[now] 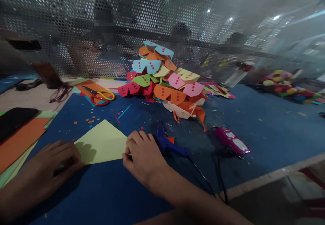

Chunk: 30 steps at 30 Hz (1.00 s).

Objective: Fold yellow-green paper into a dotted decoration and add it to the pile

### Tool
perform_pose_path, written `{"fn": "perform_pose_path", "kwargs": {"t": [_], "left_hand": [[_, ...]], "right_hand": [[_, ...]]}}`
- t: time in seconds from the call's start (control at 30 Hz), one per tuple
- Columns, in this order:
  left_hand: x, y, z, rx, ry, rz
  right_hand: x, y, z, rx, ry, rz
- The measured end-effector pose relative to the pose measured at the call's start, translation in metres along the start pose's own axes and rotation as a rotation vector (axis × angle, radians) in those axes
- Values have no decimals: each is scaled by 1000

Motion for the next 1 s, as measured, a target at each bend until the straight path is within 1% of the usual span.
{"fn": "perform_pose_path", "kwargs": {"t": [0.13,0.27,0.43,0.57,0.7,1.0], "left_hand": [[1,-1,0,4,2,10],[1,-1,0,4,17,26],[0,-1,1,3,15,5],[0,0,2,9,16,29],[-1,0,5,22,34,1],[-3,1,6,19,17,19]], "right_hand": [[-3,-4,-2,35,36,42],[-4,-5,-1,69,42,77],[-3,-3,-1,47,27,54],[-4,-2,-2,5,26,25],[-6,-2,-6,-34,24,-7],[-14,-6,-16,-33,84,-24]]}}
Point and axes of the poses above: each hand's wrist, its own x-axis towards the middle knuckle, its own y-axis out of the palm, z = x × y, the point moved 3 cm from there along x, towards the middle knuckle, and after that the axes turned 12 degrees about -x, right-handed, at the moved point
